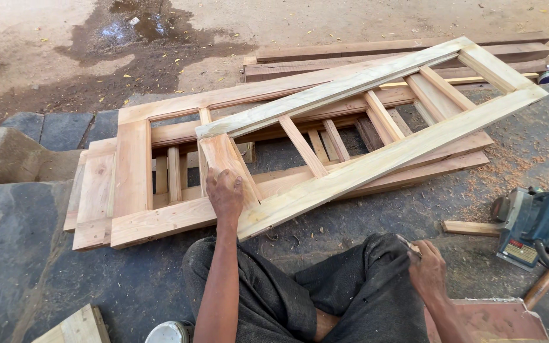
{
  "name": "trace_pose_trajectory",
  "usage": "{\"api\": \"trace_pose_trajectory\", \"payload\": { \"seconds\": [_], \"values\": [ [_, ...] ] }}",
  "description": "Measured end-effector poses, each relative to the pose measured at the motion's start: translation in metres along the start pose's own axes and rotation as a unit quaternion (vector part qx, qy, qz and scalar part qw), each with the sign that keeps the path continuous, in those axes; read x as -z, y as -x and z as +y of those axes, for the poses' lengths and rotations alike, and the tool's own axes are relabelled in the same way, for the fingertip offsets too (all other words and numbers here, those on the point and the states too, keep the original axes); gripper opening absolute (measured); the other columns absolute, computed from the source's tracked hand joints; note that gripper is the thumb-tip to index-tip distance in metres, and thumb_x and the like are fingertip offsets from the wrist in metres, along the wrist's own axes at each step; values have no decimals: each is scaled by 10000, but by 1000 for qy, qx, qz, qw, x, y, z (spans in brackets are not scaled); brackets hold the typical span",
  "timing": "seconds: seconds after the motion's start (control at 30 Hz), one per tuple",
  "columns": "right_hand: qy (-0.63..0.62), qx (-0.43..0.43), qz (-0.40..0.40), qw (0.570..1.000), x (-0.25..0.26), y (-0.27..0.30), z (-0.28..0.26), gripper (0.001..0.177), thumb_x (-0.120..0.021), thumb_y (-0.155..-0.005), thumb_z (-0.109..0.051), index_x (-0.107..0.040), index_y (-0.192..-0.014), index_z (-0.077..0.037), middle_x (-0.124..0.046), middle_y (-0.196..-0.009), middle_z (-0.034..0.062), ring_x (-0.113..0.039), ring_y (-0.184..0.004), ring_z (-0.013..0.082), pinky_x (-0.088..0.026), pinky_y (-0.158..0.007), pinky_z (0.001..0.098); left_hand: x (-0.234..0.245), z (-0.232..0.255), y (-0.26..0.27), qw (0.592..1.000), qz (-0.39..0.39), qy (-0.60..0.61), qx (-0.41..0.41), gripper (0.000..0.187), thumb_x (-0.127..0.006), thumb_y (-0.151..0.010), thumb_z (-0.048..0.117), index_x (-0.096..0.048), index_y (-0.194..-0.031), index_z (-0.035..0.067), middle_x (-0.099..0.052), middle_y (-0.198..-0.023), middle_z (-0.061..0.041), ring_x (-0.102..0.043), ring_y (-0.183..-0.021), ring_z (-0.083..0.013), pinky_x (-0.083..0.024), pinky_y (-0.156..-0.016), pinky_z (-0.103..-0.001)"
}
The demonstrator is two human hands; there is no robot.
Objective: The person sits on the ground and uses a sanding block to smooth the edges and surfaces of a wooden window frame. They repeatedly rub the sanding block along the frame's joints and rails, occasionally repositioning the frame to access different areas.
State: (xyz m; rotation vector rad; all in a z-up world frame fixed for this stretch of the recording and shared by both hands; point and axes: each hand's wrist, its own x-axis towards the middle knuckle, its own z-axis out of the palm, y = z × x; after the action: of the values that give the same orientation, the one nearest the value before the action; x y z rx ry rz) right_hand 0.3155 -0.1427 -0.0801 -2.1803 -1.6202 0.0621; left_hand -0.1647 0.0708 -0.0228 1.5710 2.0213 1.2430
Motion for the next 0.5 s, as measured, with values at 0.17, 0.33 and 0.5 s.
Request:
{"api": "trace_pose_trajectory", "payload": {
  "seconds": [0.17, 0.33, 0.5],
  "values": [
    [-15, -60, -136, 989, 6, 19, 3, 205, -635, -951, -149, -693, -1125, -55, -720, -1084, 88, -690, -971, 255, -622, -864, 402, 4, 6, -4, 999, -29, -3, 20, 474, -752, -910, 278, -630, -1308, 52, -307, -1573, -185, -310, -1458, -402, -324, -1182, -519],
    [-70, 4, 24, 997, 12, 12, -25, 240, -659, -889, -35, -652, -1114, 46, -677, -1083, 169, -668, -975, 349, -546, -837, 478, 6, 5, 0, 1000, -25, -3, 15, 469, -763, -900, 264, -637, -1299, 51, -310, -1580, -179, -321, -1456, -395, -333, -1186, -510],
    [-34, 30, 78, 996, 8, 6, -49, 131, -631, -905, 2, -673, -1028, -3, -662, -1042, 139, -636, -1043, 332, -532, -908, 457, 5, 6, -1, 1000, -20, -5, 11, 455, -757, -907, 267, -642, -1295, 58, -325, -1579, -171, -335, -1453, -387, -338, -1190, -501]
  ]
}}
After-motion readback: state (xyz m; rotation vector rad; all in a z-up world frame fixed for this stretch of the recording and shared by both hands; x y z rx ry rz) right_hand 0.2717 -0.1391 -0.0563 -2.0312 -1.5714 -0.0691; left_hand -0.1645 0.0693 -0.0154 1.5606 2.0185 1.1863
